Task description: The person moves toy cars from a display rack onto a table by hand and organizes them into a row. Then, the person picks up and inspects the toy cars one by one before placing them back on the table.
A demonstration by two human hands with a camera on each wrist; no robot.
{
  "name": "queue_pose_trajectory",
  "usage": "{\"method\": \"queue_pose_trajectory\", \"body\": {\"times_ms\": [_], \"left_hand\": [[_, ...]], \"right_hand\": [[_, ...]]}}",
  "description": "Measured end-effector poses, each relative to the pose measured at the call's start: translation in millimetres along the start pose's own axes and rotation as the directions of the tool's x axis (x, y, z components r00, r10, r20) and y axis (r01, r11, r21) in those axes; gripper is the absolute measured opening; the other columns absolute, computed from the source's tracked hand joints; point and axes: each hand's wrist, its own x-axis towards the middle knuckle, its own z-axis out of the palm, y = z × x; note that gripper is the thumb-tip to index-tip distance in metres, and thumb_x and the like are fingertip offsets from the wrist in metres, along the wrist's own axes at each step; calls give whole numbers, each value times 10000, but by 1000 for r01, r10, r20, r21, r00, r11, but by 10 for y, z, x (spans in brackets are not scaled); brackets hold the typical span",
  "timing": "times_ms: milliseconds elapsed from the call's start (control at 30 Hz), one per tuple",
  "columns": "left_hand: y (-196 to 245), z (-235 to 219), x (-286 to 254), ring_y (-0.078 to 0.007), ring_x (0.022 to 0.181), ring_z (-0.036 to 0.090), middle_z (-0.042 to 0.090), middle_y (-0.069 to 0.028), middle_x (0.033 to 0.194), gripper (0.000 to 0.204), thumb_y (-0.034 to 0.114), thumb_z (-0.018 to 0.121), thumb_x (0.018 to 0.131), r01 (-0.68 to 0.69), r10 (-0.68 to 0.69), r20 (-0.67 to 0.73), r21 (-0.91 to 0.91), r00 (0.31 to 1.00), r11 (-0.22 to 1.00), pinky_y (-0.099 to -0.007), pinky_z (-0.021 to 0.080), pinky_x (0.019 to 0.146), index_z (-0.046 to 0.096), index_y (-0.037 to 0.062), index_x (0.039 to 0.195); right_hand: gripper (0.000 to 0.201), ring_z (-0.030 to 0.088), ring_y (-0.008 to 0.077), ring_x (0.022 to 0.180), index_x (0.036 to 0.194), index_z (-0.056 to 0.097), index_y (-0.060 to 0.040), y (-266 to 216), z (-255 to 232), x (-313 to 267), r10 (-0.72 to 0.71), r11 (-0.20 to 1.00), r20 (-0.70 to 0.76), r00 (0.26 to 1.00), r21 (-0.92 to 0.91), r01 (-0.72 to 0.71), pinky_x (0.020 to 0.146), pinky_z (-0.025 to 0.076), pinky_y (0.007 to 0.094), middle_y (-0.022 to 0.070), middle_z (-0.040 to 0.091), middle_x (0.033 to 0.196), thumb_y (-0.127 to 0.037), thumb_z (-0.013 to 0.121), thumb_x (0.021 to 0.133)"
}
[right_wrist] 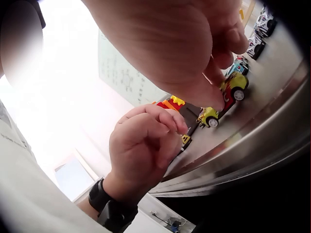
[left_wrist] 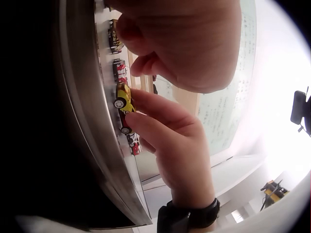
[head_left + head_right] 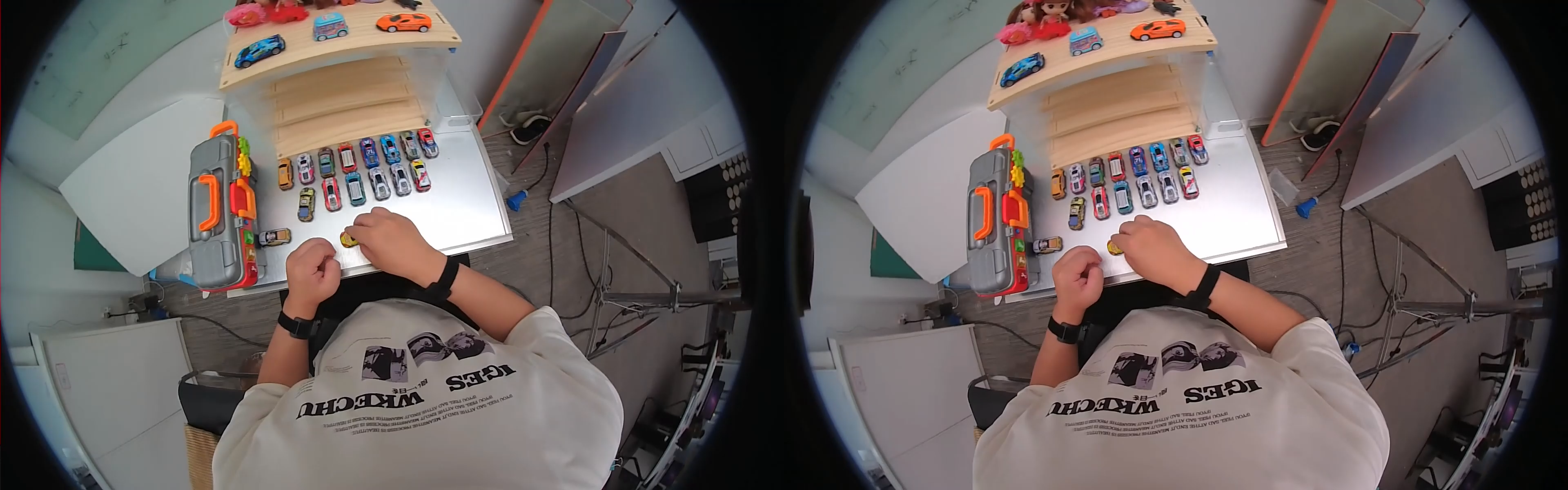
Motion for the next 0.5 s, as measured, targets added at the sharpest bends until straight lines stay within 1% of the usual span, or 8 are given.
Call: {"method": "queue_pose_trajectory", "body": {"times_ms": [33,133,167,233,267,333,433,500], "left_hand": [[-18,-15,1,-231,529,581,668,-113,789,113,-70,601,742,-62,64,-30,73,997,995,-311,476,511,654,-17,827],[-42,-75,-11,-295,625,646,681,-136,861,138,-41,623,767,-48,85,-100,325,991,944,-368,535,554,662,-8,895],[-43,-91,1,-295,625,646,681,-136,861,138,-41,623,767,-46,84,-102,327,991,944,-368,535,554,662,-8,895],[-13,-131,33,-362,783,713,677,-198,1112,299,0,641,809,51,47,-150,588,988,807,-433,595,646,657,-33,1106],[30,-139,38,-362,783,713,677,-198,1112,299,0,641,809,53,45,-151,587,988,808,-433,595,646,657,-33,1106],[119,-148,32,-444,1018,701,593,-246,1345,443,14,622,859,354,-307,-194,678,931,644,-487,601,810,608,-41,1299],[88,-203,19,-459,938,715,522,-280,1403,522,15,599,901,338,-423,-94,765,901,549,-466,624,762,506,-90,1404],[49,-210,23,-447,932,717,541,-274,1375,473,15,589,919,343,-420,-105,766,901,544,-464,623,762,528,-86,1377]], "right_hand": [[160,667,277,944,957,751,-79,18,27,10,-8,1000,1,1000,6,8,787,578,406,72,701,928,-85,663,823],[174,663,279,949,974,762,-91,61,46,-7,-44,999,14,999,-17,44,786,576,404,77,697,946,-80,651,840],[193,662,282,952,997,766,-91,60,16,-33,-7,1000,-8,1000,-19,7,784,575,403,78,694,953,-75,652,842],[213,660,286,956,1020,771,-90,115,-68,-121,30,999,-28,999,-20,-30,781,575,402,78,690,959,-70,654,843],[228,662,289,958,1040,774,-93,176,-137,-198,70,997,-56,996,-41,-72,786,576,400,78,692,981,-66,660,844],[251,669,293,965,1069,782,-106,340,-277,-379,143,986,-119,983,-64,-151,798,578,399,73,700,1018,-61,681,844],[234,678,284,967,1066,797,-151,617,-567,-655,273,951,-151,950,-104,-290,819,576,402,41,719,1062,-93,757,843],[214,677,281,969,1063,799,-143,748,-749,-784,326,926,-165,931,-142,-349,826,573,400,37,724,1071,-107,766,854]]}}
